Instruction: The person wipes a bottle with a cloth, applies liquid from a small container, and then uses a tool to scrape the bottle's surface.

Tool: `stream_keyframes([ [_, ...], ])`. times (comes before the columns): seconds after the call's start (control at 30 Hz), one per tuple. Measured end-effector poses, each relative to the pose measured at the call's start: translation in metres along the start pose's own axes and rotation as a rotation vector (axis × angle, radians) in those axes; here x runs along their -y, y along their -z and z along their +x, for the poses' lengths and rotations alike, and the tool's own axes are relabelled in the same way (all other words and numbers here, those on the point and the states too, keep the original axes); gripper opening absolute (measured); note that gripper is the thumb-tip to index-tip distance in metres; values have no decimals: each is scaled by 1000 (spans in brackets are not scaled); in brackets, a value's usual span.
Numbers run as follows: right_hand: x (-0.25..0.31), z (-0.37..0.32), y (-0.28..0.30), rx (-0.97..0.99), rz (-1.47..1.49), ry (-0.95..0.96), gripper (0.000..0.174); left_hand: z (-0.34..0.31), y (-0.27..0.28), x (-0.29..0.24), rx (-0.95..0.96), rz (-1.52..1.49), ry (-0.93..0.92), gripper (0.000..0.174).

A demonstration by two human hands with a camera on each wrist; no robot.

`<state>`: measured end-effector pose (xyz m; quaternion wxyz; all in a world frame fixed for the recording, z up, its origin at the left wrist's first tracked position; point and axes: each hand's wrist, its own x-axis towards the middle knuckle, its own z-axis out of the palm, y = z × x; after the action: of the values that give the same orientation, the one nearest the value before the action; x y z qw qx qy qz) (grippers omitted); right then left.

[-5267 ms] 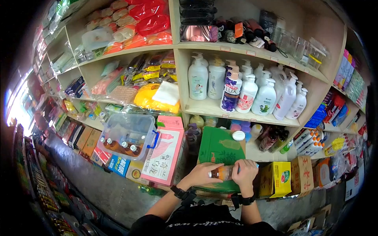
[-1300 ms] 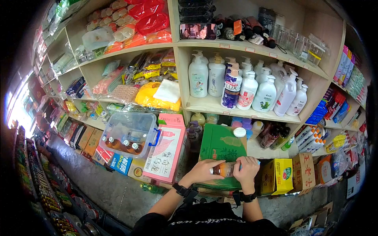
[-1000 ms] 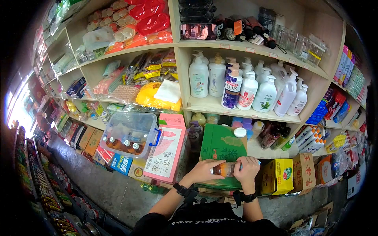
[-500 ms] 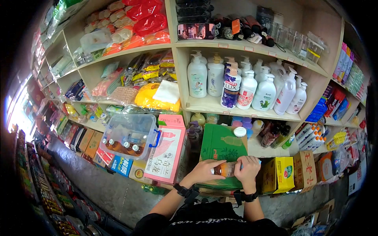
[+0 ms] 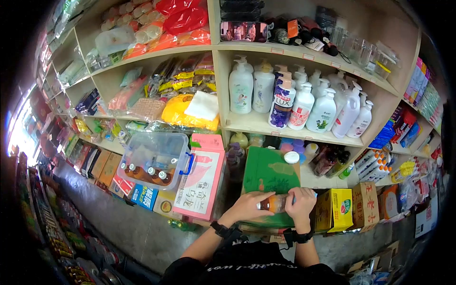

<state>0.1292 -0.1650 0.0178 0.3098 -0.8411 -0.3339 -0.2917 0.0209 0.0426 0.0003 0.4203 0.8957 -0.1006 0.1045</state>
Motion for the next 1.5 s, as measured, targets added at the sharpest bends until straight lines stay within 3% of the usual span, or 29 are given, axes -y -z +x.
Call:
stream_keyframes([
  [0.53, -3, 1, -3, 54, -40, -37, 3, -1, -9, 8, -49, 59, -58, 82],
  [1.0, 1, 13, -3, 144, -97, -161, 12, 1, -16, 15, -80, -30, -131, 79],
  [1.2, 2, 10, -4, 127, -137, -222, 15, 2, -26, 21, -150, -48, -225, 78],
  [1.5, 1, 4, -2, 92, -139, -260, 17, 5, -24, 22, -101, -57, -213, 80],
])
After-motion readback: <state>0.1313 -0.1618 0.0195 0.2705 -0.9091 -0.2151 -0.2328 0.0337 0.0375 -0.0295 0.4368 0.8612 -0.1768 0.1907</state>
